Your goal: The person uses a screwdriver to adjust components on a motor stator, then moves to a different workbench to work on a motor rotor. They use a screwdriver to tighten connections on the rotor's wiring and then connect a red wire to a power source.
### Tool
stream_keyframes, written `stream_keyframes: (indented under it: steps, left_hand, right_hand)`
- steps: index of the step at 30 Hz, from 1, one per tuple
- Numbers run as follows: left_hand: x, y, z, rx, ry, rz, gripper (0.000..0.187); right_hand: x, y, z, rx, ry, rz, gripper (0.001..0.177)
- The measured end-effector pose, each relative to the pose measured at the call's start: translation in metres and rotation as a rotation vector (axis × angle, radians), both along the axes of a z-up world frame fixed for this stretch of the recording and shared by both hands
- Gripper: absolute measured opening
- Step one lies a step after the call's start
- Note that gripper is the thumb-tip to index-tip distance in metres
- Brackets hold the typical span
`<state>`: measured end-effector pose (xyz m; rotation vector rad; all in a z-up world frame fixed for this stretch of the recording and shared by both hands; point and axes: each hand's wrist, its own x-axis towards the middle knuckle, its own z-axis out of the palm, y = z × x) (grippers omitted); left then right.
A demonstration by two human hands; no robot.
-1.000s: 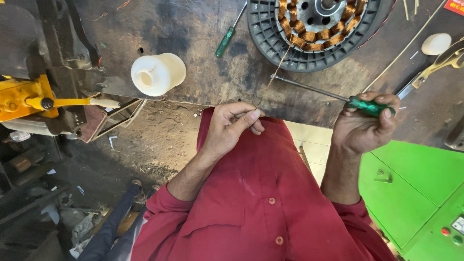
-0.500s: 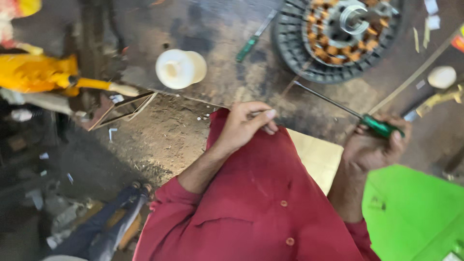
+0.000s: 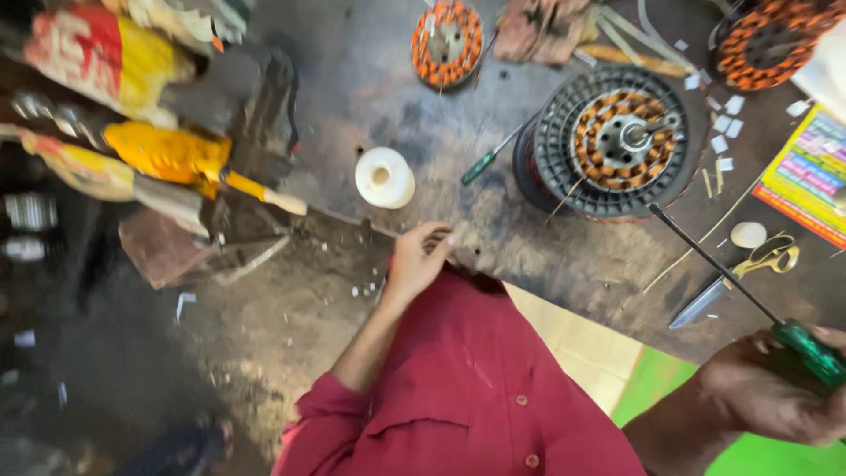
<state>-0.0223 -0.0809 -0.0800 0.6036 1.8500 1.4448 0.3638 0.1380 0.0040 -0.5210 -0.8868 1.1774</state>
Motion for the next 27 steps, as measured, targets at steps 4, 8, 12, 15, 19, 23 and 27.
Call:
stream_keyframes:
  steps: [4, 8, 12, 15, 19, 23, 27]
  left_hand:
    - [-0.028, 0.101, -0.046, 0.154, 0.287, 0.061, 0.023]
    - [-0.073, 0.226, -0.066, 0.199, 0.749, 0.039, 0.029]
    - [-0.095, 0.323, -0.066, 0.086, 0.951, 0.093, 0.052]
    - [-0.099, 0.36, -0.067, -0.19, 0.958, -0.013, 0.064]
    - [-0.105, 0.36, -0.077, -0.093, 1.001, 0.082, 0.025]
    - [-0.107, 0.301, -0.096, 0.25, 0.481, 0.329, 0.027]
    - [-0.072, 0.198, -0.108, 0.247, 0.169, 0.349, 0.052]
  right_hand:
    - [-0.018, -0.029, 0.006, 0.004, 0.047, -0.089, 0.035]
    - [-0.028, -0.07, 0.005, -0.005, -0.038, -0.105, 0.026]
    - [-0.02, -0.119, 0.014, -0.071, -0.014, -0.279, 0.02]
    - [-0.008, -0.162, 0.034, -0.082, -0.094, -0.412, 0.017]
    - [-0.003, -0.191, 0.044, -0.048, -0.173, -0.499, 0.018]
    - [-0.007, -0.19, 0.043, -0.049, -0.149, -0.522, 0.023]
    - [-0.013, -0.146, 0.044, -0.062, -0.081, -0.351, 0.021]
